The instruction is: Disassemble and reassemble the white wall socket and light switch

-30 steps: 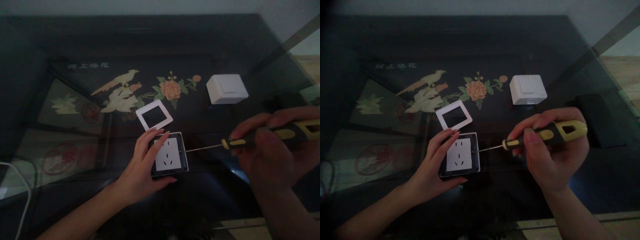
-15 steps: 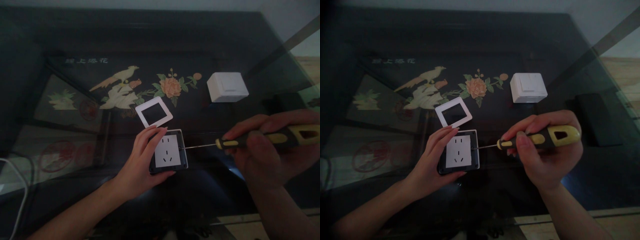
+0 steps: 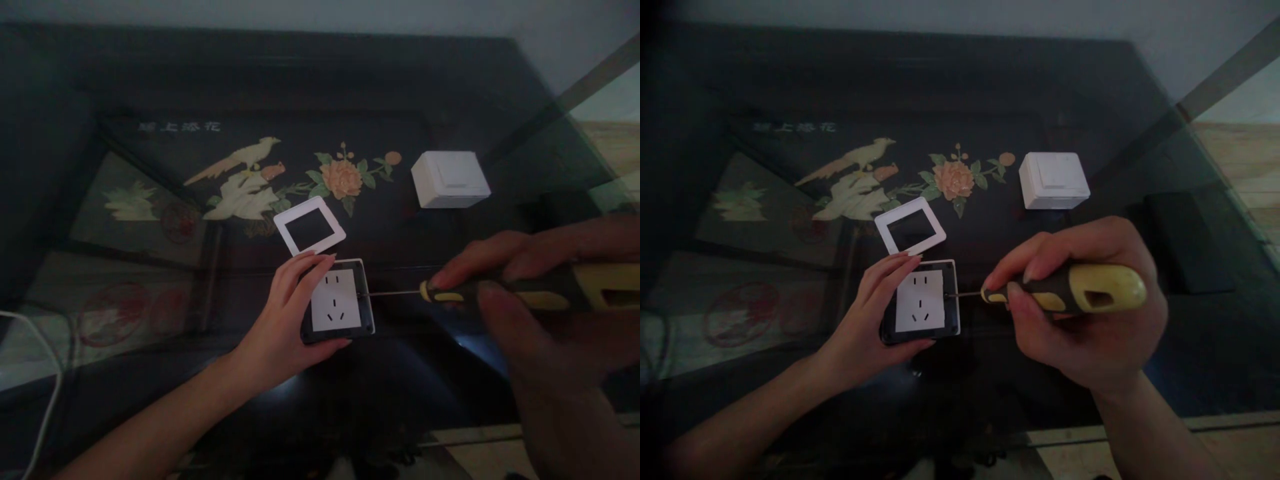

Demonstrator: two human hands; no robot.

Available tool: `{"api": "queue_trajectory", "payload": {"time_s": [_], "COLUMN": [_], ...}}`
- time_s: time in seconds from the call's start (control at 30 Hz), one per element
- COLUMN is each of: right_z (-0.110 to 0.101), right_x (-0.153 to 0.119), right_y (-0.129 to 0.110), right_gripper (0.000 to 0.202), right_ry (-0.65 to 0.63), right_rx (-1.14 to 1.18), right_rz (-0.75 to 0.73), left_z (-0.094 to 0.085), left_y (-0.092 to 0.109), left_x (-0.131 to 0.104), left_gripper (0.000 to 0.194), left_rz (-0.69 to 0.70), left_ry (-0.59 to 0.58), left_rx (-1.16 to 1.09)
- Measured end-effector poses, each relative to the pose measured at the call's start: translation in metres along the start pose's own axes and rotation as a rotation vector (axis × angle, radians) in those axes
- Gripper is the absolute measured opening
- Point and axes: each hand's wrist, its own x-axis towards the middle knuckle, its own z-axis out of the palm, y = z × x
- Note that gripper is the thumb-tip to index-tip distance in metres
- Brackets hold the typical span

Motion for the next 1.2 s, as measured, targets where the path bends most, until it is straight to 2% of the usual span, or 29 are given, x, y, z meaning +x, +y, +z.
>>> {"api": "queue_trajectory", "payload": {"time_s": [0.1, 0.23, 0.37, 0.43, 0.53, 0.73, 0.83, 0.93, 1.0, 1.1, 1.2], "right_z": [-0.007, -0.011, -0.014, -0.015, -0.015, -0.015, -0.021, -0.025, -0.023, -0.013, -0.003], "right_x": [0.019, 0.043, 0.056, 0.058, 0.057, 0.051, 0.050, 0.051, 0.051, 0.051, 0.052], "right_y": [-0.017, -0.031, -0.037, -0.042, -0.051, -0.061, -0.058, -0.055, -0.054, -0.052, -0.050], "right_gripper": [0.031, 0.026, 0.021, 0.022, 0.021, 0.023, 0.015, 0.026, 0.030, 0.025, 0.024], "right_ry": [0.003, -0.123, -0.202, -0.222, -0.175, -0.098, -0.187, -0.321, -0.355, -0.219, -0.066], "right_rx": [0.108, -0.112, -0.192, -0.261, -0.360, -0.401, -0.339, -0.258, -0.252, -0.312, -0.362], "right_rz": [0.061, -0.003, -0.106, -0.149, -0.171, -0.085, -0.138, -0.170, -0.209, -0.278, -0.258], "left_z": [0.001, 0.000, -0.003, -0.004, -0.003, -0.004, -0.005, -0.004, -0.004, -0.003, -0.003], "left_y": [-0.002, -0.004, -0.004, -0.004, -0.004, -0.002, -0.001, -0.001, -0.001, -0.002, -0.002], "left_x": [0.000, 0.003, 0.004, 0.004, 0.003, 0.006, 0.007, 0.007, 0.006, 0.004, 0.004], "left_gripper": [0.100, 0.109, 0.111, 0.109, 0.103, 0.094, 0.093, 0.092, 0.091, 0.091, 0.091], "left_rz": [-0.012, -0.047, -0.103, -0.115, -0.111, -0.101, -0.107, -0.122, -0.125, -0.118, -0.118], "left_ry": [0.018, 0.004, -0.057, -0.068, -0.063, -0.055, -0.057, -0.062, -0.061, -0.058, -0.059], "left_rx": [-0.019, -0.065, -0.074, -0.058, -0.052, -0.084, -0.081, -0.072, -0.068, -0.057, -0.046]}}
